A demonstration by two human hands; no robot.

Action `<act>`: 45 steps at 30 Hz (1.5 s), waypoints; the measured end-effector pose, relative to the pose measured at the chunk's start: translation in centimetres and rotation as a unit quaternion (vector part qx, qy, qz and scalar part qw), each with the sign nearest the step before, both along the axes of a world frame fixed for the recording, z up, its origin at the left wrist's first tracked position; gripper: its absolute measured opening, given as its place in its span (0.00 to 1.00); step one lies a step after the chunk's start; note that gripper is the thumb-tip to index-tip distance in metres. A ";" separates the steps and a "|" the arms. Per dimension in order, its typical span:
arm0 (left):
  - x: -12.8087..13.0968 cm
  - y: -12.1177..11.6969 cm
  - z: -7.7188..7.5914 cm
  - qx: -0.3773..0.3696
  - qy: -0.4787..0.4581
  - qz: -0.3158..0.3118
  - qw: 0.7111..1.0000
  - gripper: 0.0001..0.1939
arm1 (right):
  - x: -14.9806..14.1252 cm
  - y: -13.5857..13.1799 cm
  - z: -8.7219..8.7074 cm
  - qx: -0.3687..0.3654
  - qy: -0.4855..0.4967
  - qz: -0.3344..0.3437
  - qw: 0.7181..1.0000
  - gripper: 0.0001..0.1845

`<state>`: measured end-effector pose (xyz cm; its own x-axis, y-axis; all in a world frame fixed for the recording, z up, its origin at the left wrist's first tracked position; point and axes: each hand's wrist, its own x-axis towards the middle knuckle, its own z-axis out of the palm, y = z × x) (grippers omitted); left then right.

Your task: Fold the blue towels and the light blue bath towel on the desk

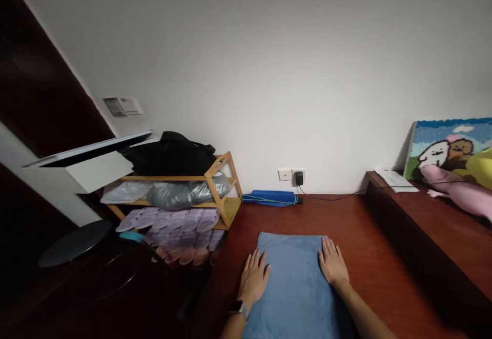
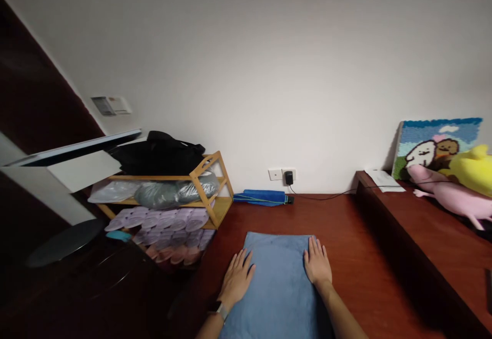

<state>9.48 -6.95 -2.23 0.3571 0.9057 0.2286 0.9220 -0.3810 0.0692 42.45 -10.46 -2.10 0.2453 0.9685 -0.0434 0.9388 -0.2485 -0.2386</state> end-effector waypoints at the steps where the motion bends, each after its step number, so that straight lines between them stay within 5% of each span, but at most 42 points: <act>1: 0.9 0.2 0.4 0.011 -0.006 0.003 1.000 0.28 | 0.0 0.0 0.1 0.003 0.005 0.000 1.000 0.37; 4: 5.8 0.5 1.7 0.030 -0.038 -0.035 0.998 0.26 | 0.0 0.0 0.4 0.009 0.009 -0.001 1.000 0.37; 7: 12.7 0.6 2.3 0.008 -0.064 -0.140 0.988 0.27 | 0.0 -0.1 0.5 0.002 -0.005 0.001 1.000 0.37; 10: 17.9 1.0 1.9 -0.026 -0.083 -0.182 0.979 0.27 | 0.1 0.0 0.3 -0.009 -0.014 0.008 1.000 0.37; 12: 19.2 1.4 1.2 -0.051 -0.086 -0.179 0.979 0.27 | 0.1 0.1 0.0 -0.009 -0.018 0.009 1.000 0.38; 15: 17.6 2.7 0.2 -0.066 -0.074 -0.169 0.981 0.27 | 0.2 0.2 -0.6 0.005 -0.023 0.004 1.000 0.39; 23: 3.9 8.4 0.6 -0.073 -0.006 -0.041 0.997 0.27 | 0.2 0.3 -1.4 0.018 -0.012 -0.006 1.000 0.40; 26: 0.9 9.6 0.6 -0.072 -0.003 -0.030 0.997 0.28 | 0.2 0.2 -1.4 0.017 -0.019 -0.008 1.000 0.40; 36: 0.5 9.5 -0.5 -0.038 -0.023 -0.035 0.998 0.29 | 0.0 1.1 -0.7 0.011 -0.092 0.035 0.995 0.40; 45: 0.4 9.7 -0.3 -0.076 -0.026 -0.030 0.996 0.32 | 0.9 1.1 -2.2 0.021 -0.011 0.019 1.000 0.40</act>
<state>9.86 2.80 -2.53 0.4022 0.9088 0.1109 0.8917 -0.4163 0.1775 43.36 -9.37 -4.32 0.2085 0.9780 0.0025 0.9528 -0.2025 -0.2263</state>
